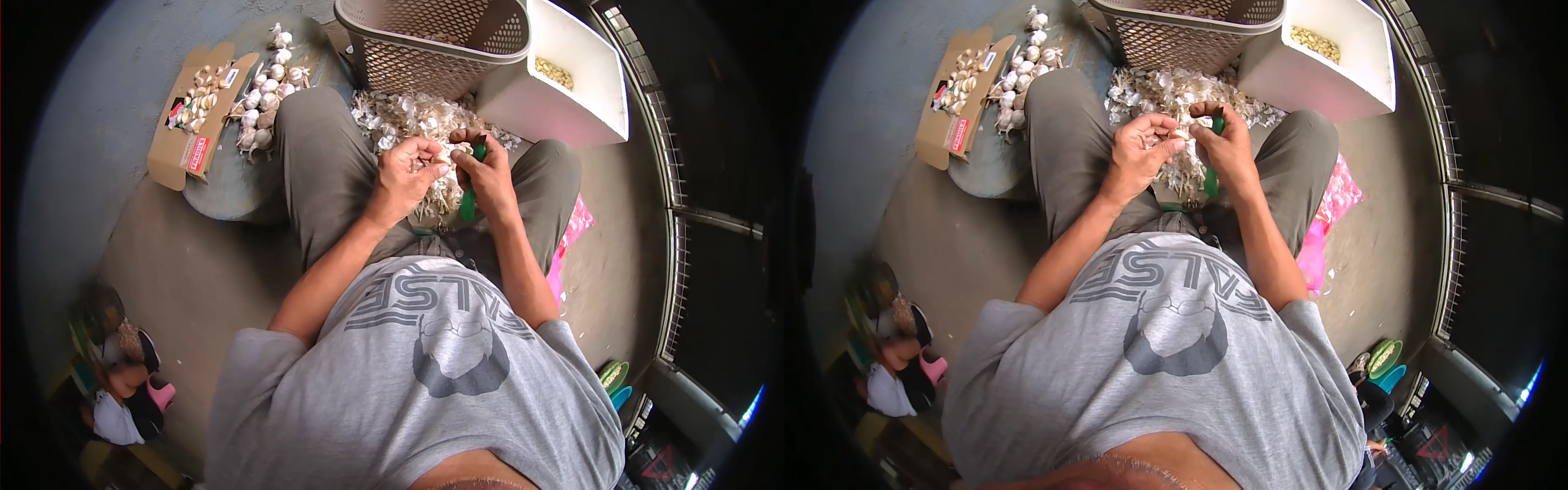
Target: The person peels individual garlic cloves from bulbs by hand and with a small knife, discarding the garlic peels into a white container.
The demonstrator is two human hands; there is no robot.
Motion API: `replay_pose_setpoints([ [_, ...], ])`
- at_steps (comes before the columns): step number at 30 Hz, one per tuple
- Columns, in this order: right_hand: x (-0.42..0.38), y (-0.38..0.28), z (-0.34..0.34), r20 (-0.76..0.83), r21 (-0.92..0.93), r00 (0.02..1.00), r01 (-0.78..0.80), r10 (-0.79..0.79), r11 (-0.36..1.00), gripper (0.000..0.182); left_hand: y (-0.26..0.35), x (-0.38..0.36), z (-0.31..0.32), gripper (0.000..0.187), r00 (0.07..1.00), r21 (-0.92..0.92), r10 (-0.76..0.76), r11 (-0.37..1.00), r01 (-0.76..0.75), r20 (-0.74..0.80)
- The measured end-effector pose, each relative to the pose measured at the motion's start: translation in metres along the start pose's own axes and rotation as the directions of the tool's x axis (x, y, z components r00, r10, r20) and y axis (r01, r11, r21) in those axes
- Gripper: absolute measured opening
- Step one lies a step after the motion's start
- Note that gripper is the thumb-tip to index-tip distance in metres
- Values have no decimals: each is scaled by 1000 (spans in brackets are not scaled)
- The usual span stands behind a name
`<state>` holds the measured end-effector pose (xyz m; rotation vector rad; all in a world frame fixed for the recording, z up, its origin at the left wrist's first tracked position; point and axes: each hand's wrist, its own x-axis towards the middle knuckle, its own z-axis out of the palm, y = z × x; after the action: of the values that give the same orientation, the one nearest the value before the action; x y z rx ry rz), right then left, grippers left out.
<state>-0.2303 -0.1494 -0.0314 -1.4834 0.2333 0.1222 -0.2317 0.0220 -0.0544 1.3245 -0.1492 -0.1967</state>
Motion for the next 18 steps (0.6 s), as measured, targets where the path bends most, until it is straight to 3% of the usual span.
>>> replay_pose_setpoints([
  [2, -7, -12, 0, 143, -16, 989, -40, 42, 999, 20, 8, -1, 0, 16, 996, -44, -93, 995, 92, -10],
  [4, -9, -16, 2, 247, -55, 968, -29, 41, 998, 22, 11, 0, -1, 17, 997, -73, -72, 995, 69, -42],
  [8, -1, 4, 0, 239, 20, 970, 47, -50, 999, 23, 12, 0, -4, 22, 996, -129, -84, 988, 79, -30],
  [11, -1, 5, 0, 224, 194, 972, -117, 72, 974, 19, 7, 2, -7, 23, 1000, -88, -27, 996, 28, 7],
  [18, -2, 2, 7, 162, 313, 982, -146, 99, 938, 15, 11, -1, -6, 26, 996, -83, -94, 992, 93, 3],
])
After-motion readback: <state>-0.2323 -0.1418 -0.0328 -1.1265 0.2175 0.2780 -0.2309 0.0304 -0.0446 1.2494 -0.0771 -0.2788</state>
